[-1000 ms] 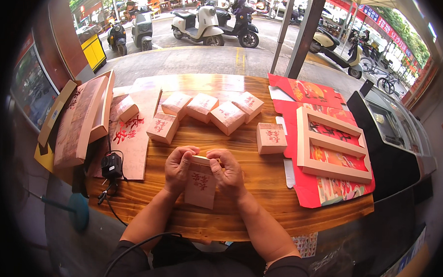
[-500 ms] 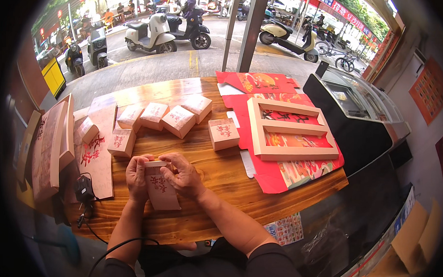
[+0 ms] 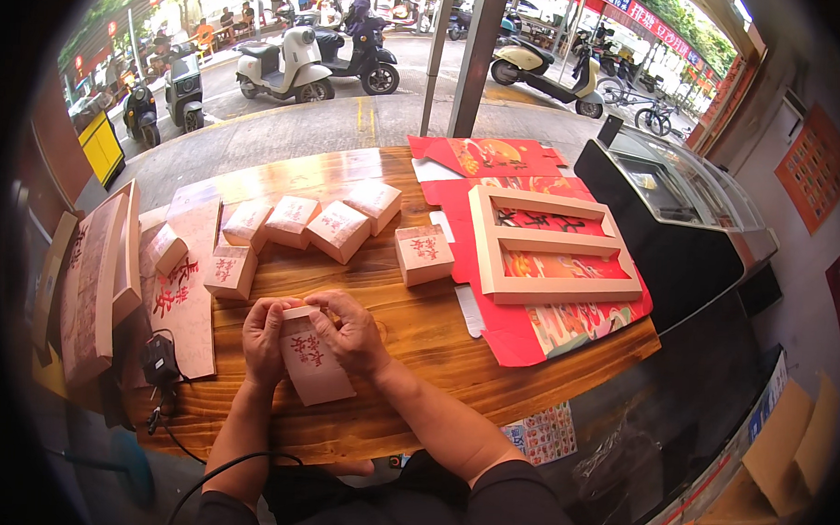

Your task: The person folds cardboard pieces into small square boxes by hand on a wooden table.

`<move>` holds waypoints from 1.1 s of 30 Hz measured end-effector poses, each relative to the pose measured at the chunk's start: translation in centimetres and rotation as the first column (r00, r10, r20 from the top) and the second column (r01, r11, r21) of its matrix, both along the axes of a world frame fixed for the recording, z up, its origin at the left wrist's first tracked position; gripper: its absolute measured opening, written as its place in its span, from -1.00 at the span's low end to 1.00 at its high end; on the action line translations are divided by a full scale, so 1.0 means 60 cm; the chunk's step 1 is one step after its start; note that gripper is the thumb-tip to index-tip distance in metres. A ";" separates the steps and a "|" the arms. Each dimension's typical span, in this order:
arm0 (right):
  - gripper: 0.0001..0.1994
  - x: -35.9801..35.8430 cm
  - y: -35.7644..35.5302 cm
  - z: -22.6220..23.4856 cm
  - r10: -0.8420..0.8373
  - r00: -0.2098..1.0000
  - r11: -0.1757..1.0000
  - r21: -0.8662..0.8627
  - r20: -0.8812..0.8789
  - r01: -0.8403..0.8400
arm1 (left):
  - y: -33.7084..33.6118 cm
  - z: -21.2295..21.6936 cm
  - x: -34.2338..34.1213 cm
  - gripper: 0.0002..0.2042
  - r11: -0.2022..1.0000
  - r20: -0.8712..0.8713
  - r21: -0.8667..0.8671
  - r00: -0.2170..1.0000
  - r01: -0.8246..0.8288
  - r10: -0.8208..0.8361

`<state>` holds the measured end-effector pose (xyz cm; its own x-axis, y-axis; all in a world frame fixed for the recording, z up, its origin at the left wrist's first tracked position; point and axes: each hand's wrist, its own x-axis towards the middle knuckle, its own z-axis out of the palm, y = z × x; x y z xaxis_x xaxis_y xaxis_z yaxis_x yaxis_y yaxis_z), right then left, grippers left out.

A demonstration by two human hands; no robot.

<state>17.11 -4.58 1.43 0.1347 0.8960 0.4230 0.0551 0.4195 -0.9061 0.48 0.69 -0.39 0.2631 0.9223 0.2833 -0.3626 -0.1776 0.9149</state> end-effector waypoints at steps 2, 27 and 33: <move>-0.80 0.000 -0.002 0.001 0.035 0.998 0.998 -0.042 -0.055 -0.037 | -0.001 0.002 -0.003 -0.80 0.999 0.019 -0.036 0.999 0.038 -0.038; -0.88 0.006 0.004 -0.001 -0.079 0.997 0.995 0.060 0.003 0.078 | -0.007 0.002 0.005 -0.73 0.998 -0.049 0.040 0.998 0.043 -0.041; -0.90 0.007 0.004 0.010 -0.146 0.982 0.974 0.192 0.121 0.121 | -0.003 -0.010 -0.004 -0.53 0.984 -0.027 -0.137 0.993 0.114 -0.118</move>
<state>17.51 -4.35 2.05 0.1789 0.7795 0.6003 0.2371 0.5580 -0.7953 0.21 0.50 -0.97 0.3779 0.9141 0.1472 -0.3414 -0.0102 0.9399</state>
